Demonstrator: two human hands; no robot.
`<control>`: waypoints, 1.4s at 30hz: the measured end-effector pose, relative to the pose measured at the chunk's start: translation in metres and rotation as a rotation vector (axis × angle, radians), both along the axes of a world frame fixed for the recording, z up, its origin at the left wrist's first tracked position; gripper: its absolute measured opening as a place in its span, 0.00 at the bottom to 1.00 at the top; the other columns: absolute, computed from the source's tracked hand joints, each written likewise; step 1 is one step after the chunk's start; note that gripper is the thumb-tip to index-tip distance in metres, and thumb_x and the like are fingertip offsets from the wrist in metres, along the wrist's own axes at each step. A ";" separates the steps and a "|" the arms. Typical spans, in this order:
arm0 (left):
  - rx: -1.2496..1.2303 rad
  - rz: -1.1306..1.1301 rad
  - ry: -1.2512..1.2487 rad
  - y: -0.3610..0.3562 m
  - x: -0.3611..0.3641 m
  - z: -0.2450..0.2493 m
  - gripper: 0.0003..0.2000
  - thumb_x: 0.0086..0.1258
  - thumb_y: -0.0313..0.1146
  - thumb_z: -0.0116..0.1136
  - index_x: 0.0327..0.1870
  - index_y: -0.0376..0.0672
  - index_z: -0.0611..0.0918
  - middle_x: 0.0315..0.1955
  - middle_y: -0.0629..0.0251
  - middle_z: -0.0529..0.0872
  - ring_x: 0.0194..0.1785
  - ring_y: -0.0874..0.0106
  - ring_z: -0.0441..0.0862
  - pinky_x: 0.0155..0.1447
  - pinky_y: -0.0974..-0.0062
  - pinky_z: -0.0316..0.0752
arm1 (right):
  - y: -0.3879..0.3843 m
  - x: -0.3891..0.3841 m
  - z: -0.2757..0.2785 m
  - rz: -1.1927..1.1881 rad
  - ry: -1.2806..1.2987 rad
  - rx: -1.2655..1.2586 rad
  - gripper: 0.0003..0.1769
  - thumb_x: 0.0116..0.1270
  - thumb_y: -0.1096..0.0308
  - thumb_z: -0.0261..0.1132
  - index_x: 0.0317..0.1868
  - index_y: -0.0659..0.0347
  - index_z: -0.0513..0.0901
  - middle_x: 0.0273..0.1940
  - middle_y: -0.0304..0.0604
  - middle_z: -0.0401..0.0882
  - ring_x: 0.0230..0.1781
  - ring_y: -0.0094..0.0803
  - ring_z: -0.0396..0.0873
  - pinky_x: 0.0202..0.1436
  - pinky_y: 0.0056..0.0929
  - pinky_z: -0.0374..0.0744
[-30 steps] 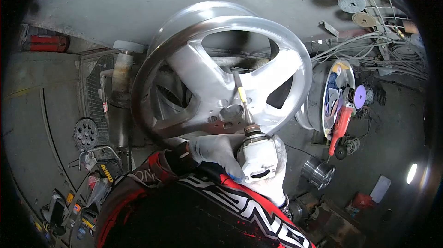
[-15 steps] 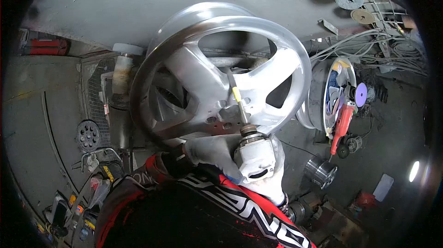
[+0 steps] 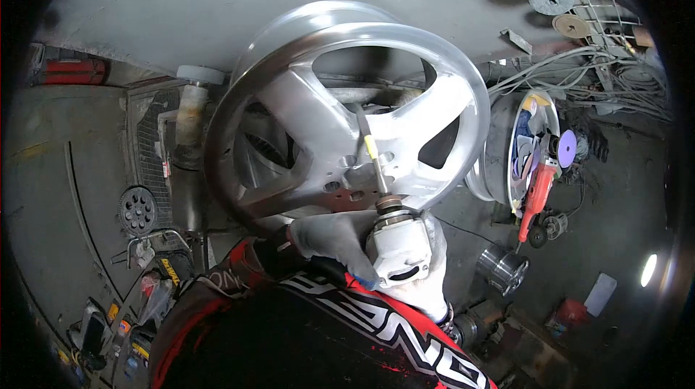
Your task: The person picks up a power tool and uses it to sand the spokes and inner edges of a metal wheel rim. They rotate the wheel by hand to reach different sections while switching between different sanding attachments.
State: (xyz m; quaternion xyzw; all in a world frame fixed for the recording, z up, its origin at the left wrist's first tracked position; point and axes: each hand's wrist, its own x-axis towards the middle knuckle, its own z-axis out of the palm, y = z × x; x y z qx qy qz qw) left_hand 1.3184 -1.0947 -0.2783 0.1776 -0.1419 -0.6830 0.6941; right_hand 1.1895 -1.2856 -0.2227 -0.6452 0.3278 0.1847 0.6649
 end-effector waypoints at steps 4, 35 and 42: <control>0.030 -0.034 -0.057 0.006 -0.001 0.001 0.44 0.53 0.27 0.82 0.74 0.38 0.69 0.62 0.58 0.81 0.66 0.68 0.77 0.72 0.64 0.73 | 0.010 0.007 0.005 0.258 -0.595 -0.294 0.56 0.50 0.50 0.88 0.72 0.69 0.69 0.60 0.56 0.84 0.59 0.44 0.86 0.64 0.43 0.82; 0.119 -0.062 -0.108 0.003 -0.003 0.004 0.42 0.53 0.28 0.83 0.71 0.39 0.73 0.58 0.61 0.83 0.63 0.69 0.79 0.71 0.66 0.73 | 0.009 -0.005 0.005 0.183 -0.490 -0.188 0.56 0.51 0.55 0.88 0.74 0.68 0.66 0.62 0.57 0.81 0.57 0.42 0.87 0.63 0.43 0.83; 0.103 -0.043 -0.143 -0.021 0.002 0.002 0.39 0.54 0.26 0.81 0.70 0.39 0.74 0.56 0.61 0.85 0.62 0.71 0.80 0.69 0.68 0.74 | -0.006 -0.014 -0.004 -0.098 -0.211 -0.055 0.43 0.77 0.31 0.50 0.71 0.61 0.75 0.61 0.59 0.81 0.60 0.51 0.81 0.63 0.55 0.81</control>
